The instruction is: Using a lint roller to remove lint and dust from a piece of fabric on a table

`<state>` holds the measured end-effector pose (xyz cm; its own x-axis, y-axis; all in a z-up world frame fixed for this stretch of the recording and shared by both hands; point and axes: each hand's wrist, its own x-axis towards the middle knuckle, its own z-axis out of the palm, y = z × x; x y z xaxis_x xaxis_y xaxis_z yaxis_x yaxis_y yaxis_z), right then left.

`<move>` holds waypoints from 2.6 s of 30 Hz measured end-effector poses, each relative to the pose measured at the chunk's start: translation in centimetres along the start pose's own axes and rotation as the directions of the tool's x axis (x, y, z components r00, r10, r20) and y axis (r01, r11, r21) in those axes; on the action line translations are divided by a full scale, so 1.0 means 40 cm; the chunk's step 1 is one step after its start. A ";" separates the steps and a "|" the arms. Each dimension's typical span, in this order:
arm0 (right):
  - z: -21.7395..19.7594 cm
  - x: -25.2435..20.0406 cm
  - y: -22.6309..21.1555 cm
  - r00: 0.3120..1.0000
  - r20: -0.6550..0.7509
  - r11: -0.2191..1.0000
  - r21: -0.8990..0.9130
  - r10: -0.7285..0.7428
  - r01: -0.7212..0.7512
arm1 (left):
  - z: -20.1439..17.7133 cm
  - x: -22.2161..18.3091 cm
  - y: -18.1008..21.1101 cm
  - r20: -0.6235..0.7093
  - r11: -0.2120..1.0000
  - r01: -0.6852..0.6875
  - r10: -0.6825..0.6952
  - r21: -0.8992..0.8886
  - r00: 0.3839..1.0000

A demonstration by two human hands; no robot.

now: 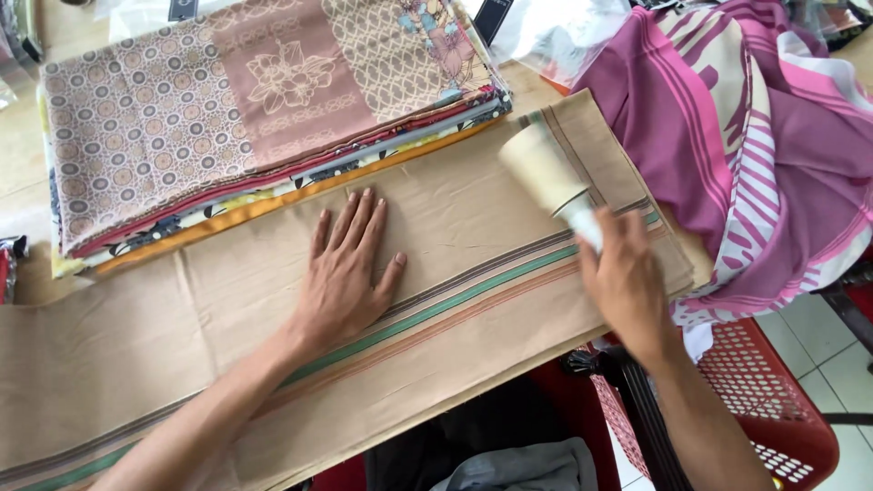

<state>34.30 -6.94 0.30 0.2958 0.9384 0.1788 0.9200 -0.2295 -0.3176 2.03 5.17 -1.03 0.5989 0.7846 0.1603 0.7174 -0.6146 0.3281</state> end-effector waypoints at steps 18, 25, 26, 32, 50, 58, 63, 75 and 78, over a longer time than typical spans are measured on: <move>0.038 0.109 0.040 0.972 -0.215 0.995 -0.039 -0.096 0.090 | -0.014 0.009 -0.052 -0.034 0.999 0.039 -0.038 0.027 0.999; 0.081 -0.013 -0.035 0.980 -0.068 0.973 0.122 -0.189 0.196 | -0.005 0.007 -0.055 -0.055 0.998 0.042 -0.040 0.038 0.998; 0.082 -0.021 -0.036 0.970 0.004 0.957 0.164 -0.245 0.241 | -0.005 0.007 -0.056 -0.054 0.999 0.038 -0.036 0.031 0.998; 0.030 0.087 0.033 0.984 -0.095 0.987 0.039 -0.149 0.153 | -0.003 0.007 -0.063 -0.068 1.000 0.004 -0.003 0.009 0.998; 0.015 0.082 0.008 0.996 -0.067 0.997 0.055 -0.056 0.060 | 0.000 0.006 -0.065 -0.104 1.000 -0.030 0.030 -0.005 0.994; 0.037 -0.021 -0.066 0.954 0.042 0.920 0.280 -0.298 0.275 | 0.003 0.004 -0.069 -0.100 1.000 -0.030 0.029 -0.008 0.995; 0.015 0.010 -0.085 0.955 0.060 0.923 0.281 -0.290 0.262 | 0.005 0.003 -0.061 -0.099 1.000 0.012 -0.010 0.024 0.995; 0.022 -0.009 -0.030 0.925 0.235 0.929 0.293 -0.299 0.226 | 0.000 0.007 -0.066 -0.086 1.000 -0.025 0.024 -0.011 0.996; 0.002 0.009 -0.061 0.888 0.314 0.905 0.369 -0.337 0.213 | -0.006 0.006 -0.064 -0.084 0.999 -0.031 0.029 -0.023 0.996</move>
<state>32.15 -6.02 1.08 -0.1285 0.9914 -0.0265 0.8006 0.0879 -0.5927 0.25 6.97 -1.59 0.5870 0.7708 0.2475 0.6905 -0.6363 0.3440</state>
